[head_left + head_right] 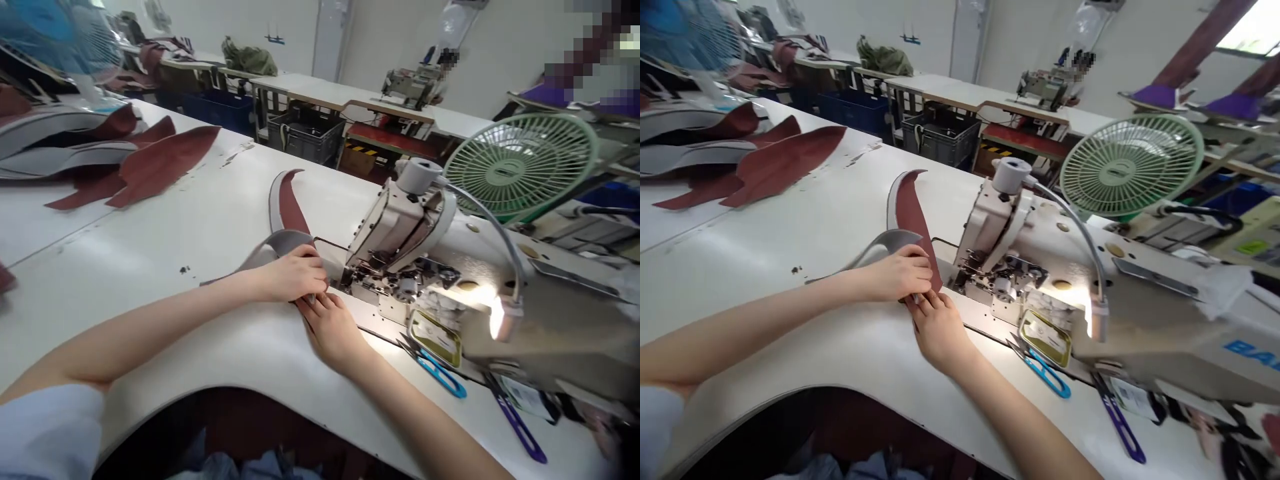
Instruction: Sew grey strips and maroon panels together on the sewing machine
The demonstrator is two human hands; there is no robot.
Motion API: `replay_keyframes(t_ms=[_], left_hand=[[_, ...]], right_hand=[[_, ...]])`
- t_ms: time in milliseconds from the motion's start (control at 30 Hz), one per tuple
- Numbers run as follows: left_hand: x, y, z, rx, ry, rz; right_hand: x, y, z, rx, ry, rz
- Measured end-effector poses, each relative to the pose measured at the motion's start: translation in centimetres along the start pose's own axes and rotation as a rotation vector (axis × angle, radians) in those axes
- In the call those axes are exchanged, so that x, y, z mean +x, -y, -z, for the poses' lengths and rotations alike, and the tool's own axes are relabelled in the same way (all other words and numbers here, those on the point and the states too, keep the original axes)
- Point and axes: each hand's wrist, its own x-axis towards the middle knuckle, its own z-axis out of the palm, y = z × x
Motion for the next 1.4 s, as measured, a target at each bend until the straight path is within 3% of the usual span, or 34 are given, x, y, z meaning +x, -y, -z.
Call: replay_keyframes(t_ms=[100, 233, 467, 667, 900, 1000, 1200, 1400], left_hand=[[2.5, 0.4, -4.4, -0.093, -0.047, -0.003], [2.8, -0.2, -6.1, -0.199, -0.093, 0.17], [1.5, -3.3, -3.4, -0.159, 0.197, 0.226], [2.3, -3.7, -2.7, -0.087, 0.285, 0.381], [1.5, -4.7, -2.5, -0.048, 0.346, 0.4], [1.6, -4.2, -2.0, -0.079, 0.379, 0.473], [1.0, -0.5, -0.7, -0.249, 0.344, 0.649], [-1.4, -0.2, -0.3, -0.188, 0.378, 0.537]], right_hand=[[-1.7, -1.4, 0.2, -0.03, -0.066, -0.062], [-4.0, -2.5, -0.4, -0.08, -0.218, -0.047], [-4.4, -2.8, -0.9, -0.045, -0.275, -0.043], [-4.9, -2.5, -0.8, 0.001, -0.22, -0.05], [-4.9, -2.0, -0.8, -0.041, -0.246, -0.071], [-4.8, -2.0, -0.9, -0.075, -0.235, -0.073], [-4.9, -2.4, -1.2, -0.087, -0.251, -0.021], [-4.8, -2.5, -1.5, -0.038, -0.298, -0.018]])
